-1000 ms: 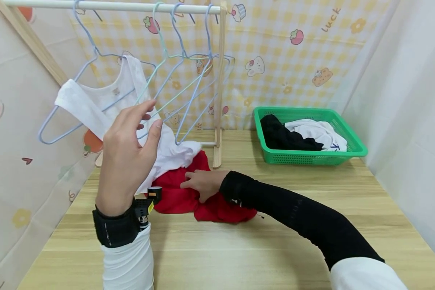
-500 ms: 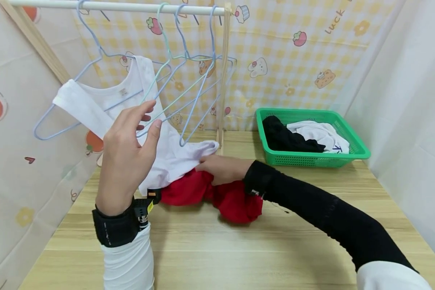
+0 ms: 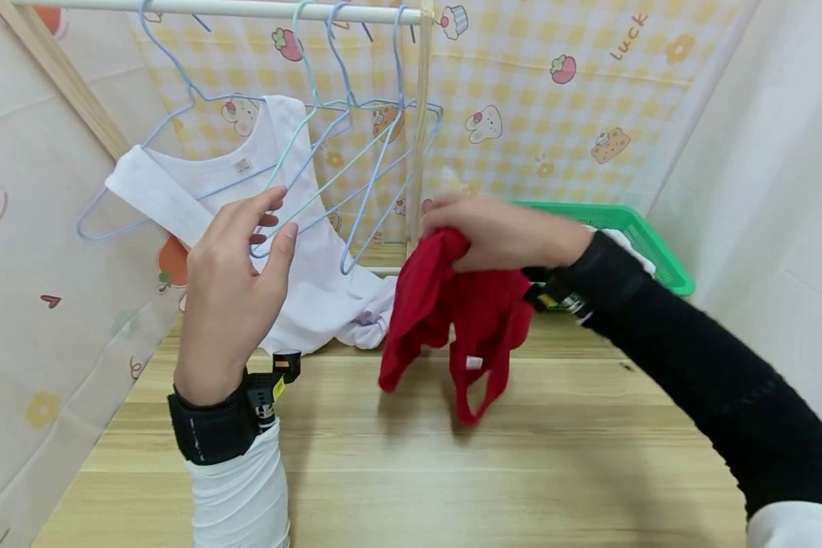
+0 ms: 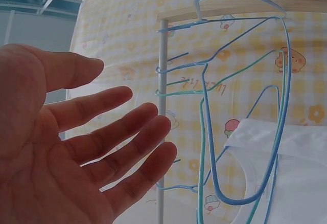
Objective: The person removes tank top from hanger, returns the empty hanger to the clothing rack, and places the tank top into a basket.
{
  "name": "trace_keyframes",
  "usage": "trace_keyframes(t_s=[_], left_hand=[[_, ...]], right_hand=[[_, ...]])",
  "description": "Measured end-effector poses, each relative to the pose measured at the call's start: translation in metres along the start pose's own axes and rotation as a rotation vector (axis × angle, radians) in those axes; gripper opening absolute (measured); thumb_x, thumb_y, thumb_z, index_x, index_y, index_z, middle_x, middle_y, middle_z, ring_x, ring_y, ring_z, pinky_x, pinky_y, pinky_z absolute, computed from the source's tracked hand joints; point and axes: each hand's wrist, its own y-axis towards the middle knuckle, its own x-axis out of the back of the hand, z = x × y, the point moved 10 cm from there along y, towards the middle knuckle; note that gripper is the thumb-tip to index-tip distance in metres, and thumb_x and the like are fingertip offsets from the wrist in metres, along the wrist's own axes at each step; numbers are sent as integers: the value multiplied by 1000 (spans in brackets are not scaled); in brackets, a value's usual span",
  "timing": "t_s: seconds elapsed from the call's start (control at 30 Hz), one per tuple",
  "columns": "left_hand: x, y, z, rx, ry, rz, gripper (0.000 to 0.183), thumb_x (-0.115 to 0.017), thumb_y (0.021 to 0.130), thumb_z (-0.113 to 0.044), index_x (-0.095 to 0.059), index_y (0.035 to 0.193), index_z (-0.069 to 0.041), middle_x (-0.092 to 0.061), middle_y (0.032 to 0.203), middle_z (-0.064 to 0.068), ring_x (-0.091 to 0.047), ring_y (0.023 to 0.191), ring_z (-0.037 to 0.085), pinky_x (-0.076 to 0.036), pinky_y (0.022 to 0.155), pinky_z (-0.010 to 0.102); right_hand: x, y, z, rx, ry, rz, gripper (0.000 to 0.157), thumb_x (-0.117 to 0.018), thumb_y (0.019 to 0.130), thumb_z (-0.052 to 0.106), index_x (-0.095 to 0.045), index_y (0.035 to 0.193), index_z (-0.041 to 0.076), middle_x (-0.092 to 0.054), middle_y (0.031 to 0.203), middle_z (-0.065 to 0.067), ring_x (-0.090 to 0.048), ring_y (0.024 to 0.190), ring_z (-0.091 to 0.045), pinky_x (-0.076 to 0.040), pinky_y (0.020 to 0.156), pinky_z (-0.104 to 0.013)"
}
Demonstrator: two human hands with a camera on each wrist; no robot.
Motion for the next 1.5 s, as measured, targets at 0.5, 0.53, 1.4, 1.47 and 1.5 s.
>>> trace_keyframes(t_s=[0.5,0.53,1.4,1.47,1.5], left_hand=[[-4,0,3,17,-7,36,38,-56,96,-20,-62,130,-6,-66,124,17,-59,106,25,-53,87,51],[-4,0,3,19,-7,37,38,-56,96,-21,-62,130,-6,-66,124,16,-59,106,25,-53,87,51],[-17,-4,9,41,12,94,40,-55,96,-22,-59,132,-6,-64,127,17,-59,105,27,-53,87,53],[-17,-3,8,34,13,93,40,-55,96,-22,-60,132,-5,-64,127,17,-59,105,27,-53,87,53],[-18,-3,7,32,14,92,40,-55,96,-22,-60,132,-5,-64,127,17,-59,105,26,-53,87,52]], right_hand=[[192,-93,-128,-555,-226,-303,52,-64,90,17,-48,138,4,-50,128,-28,-49,87,-14,-47,81,-6],[198,-101,-140,-607,-210,-320,55,-63,91,18,-44,141,5,-49,132,-28,-47,84,-9,-50,90,-14],[-30,-115,-260,-406,-324,-147,26,-63,77,-9,-63,103,-12,-54,96,-33,-51,84,-45,-48,72,-56],[-54,-110,-265,-461,-280,-5,29,-62,80,-5,-62,107,-14,-54,104,-37,-52,91,-46,-50,76,-55],[-65,-108,-268,-489,-252,69,31,-62,82,-2,-61,110,-15,-55,108,-38,-52,95,-47,-50,78,-55]])
